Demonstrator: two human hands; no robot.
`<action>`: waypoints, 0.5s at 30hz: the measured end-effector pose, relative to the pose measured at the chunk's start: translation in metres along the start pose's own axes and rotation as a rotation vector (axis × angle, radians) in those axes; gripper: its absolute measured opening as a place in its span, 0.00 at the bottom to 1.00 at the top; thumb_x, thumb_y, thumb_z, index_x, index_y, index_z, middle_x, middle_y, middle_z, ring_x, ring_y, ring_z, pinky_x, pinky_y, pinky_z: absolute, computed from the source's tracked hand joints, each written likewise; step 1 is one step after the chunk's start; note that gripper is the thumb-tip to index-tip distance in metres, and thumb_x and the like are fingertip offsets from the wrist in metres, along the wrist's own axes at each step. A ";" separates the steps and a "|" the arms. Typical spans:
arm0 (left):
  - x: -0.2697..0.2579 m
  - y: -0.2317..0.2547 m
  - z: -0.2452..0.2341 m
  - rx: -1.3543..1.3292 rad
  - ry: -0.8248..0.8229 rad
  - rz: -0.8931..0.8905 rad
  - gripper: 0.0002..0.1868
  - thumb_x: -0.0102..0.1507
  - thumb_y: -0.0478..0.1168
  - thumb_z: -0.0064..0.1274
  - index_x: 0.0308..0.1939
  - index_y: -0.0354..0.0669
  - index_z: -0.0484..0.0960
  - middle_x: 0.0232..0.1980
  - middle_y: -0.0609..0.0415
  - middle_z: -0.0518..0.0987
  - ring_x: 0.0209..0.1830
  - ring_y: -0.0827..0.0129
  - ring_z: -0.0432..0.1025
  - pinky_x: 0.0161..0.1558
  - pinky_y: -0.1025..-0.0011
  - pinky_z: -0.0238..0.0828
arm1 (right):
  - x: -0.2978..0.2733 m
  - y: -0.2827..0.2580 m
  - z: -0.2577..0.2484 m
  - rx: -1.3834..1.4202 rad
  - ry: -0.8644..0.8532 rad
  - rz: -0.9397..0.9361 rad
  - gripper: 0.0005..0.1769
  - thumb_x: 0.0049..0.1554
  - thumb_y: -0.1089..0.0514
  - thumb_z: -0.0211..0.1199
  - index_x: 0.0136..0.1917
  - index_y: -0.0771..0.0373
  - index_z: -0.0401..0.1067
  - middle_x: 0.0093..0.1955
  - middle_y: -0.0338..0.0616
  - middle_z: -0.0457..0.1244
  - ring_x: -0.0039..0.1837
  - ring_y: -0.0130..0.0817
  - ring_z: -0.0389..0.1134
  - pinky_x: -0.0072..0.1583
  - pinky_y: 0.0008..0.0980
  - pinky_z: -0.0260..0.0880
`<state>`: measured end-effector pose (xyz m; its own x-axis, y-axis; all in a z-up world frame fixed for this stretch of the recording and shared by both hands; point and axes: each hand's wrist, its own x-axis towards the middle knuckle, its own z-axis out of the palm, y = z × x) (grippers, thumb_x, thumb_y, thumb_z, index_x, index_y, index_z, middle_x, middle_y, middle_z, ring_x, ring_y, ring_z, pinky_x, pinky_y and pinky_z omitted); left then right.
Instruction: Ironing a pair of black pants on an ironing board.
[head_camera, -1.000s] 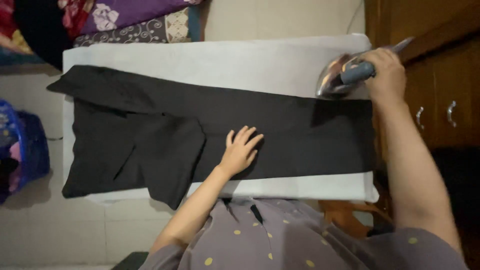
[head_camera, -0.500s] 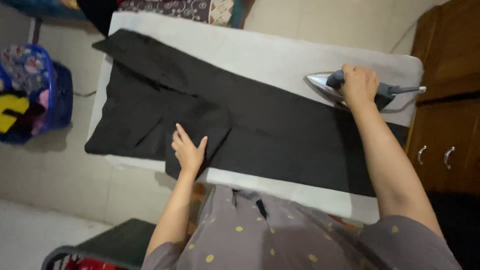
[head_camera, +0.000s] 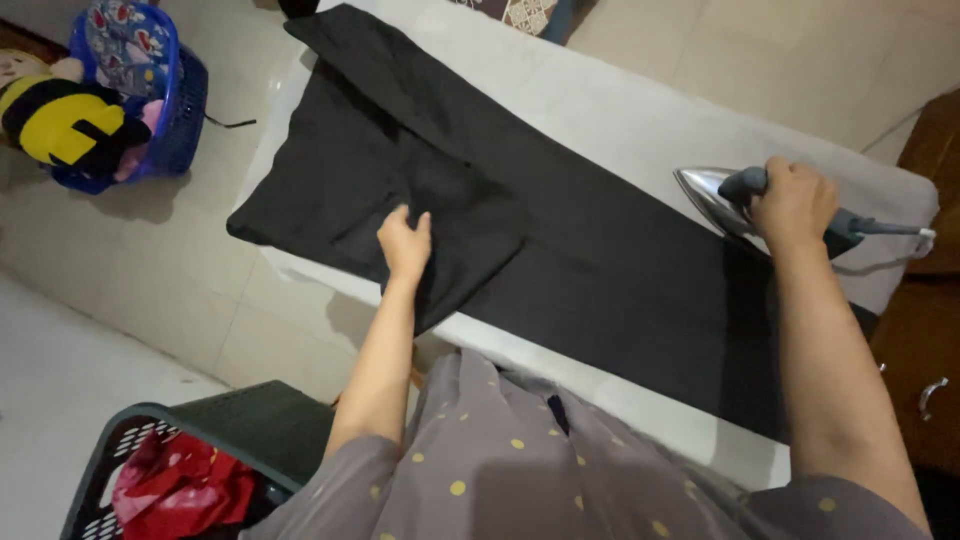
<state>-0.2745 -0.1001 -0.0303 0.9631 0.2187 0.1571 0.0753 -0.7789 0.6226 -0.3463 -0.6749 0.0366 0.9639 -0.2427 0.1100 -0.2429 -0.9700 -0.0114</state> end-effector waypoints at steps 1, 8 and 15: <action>-0.001 0.024 -0.008 -0.005 0.006 0.001 0.34 0.59 0.45 0.67 0.63 0.32 0.72 0.59 0.32 0.74 0.60 0.40 0.69 0.61 0.56 0.66 | 0.003 0.002 0.001 -0.002 0.007 -0.002 0.06 0.62 0.55 0.68 0.50 0.58 0.76 0.48 0.55 0.69 0.55 0.60 0.69 0.56 0.54 0.68; -0.025 0.127 -0.039 -0.196 -0.251 0.074 0.18 0.61 0.36 0.58 0.56 0.38 0.82 0.42 0.39 0.83 0.41 0.49 0.78 0.47 0.59 0.75 | -0.002 0.004 0.000 0.052 -0.039 0.016 0.19 0.53 0.50 0.72 0.54 0.61 0.74 0.55 0.57 0.67 0.59 0.61 0.67 0.58 0.56 0.65; -0.061 0.172 -0.043 -0.460 -0.710 0.238 0.27 0.59 0.37 0.60 0.63 0.44 0.79 0.48 0.43 0.84 0.46 0.59 0.82 0.51 0.66 0.78 | -0.003 -0.042 -0.018 -0.038 0.021 -0.006 0.31 0.47 0.46 0.75 0.60 0.63 0.75 0.60 0.58 0.64 0.65 0.56 0.63 0.60 0.58 0.59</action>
<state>-0.3317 -0.2222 0.1008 0.8848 -0.4559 -0.0967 -0.1122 -0.4099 0.9052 -0.3407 -0.6335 0.0543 0.9630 -0.2360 0.1303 -0.2414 -0.9700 0.0272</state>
